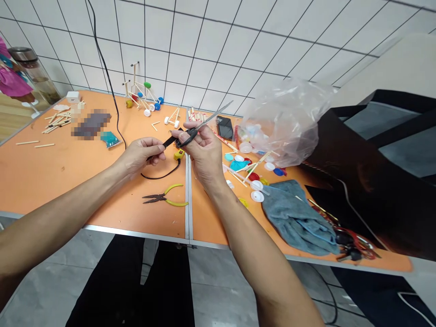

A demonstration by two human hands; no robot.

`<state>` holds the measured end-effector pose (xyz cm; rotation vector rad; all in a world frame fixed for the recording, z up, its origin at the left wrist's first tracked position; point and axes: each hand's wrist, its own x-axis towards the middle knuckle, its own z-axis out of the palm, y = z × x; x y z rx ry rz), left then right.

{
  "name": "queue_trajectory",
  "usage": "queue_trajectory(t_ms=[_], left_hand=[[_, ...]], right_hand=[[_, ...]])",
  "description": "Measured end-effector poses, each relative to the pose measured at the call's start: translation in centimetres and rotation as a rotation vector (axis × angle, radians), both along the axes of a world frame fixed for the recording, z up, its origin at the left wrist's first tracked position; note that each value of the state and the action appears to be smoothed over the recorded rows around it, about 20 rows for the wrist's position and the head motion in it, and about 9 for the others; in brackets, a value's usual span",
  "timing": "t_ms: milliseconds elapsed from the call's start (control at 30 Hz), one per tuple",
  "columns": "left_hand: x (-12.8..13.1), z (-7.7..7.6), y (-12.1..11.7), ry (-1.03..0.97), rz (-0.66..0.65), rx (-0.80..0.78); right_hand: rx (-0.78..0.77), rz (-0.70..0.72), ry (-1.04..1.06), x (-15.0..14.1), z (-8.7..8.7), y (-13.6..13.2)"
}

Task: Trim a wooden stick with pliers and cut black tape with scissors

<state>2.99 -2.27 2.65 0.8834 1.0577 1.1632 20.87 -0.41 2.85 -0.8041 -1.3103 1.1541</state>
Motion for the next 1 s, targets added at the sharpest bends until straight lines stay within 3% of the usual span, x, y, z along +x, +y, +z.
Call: queue_trajectory(t_ms=[267, 633, 1000], left_hand=[[-0.1, 0.6, -0.3, 0.022, 0.009, -0.003], [-0.9, -0.4, 0.7, -0.026, 0.053, 0.097], [-0.8, -0.2, 0.7, -0.038, 0.097, 0.078]], right_hand=[[-0.02, -0.026, 0.006, 0.5, 0.1, 0.2], [-0.167, 0.016, -0.089, 1.2, 0.0, 1.0], [-0.161, 0.045, -0.213, 0.9, 0.6, 0.2]])
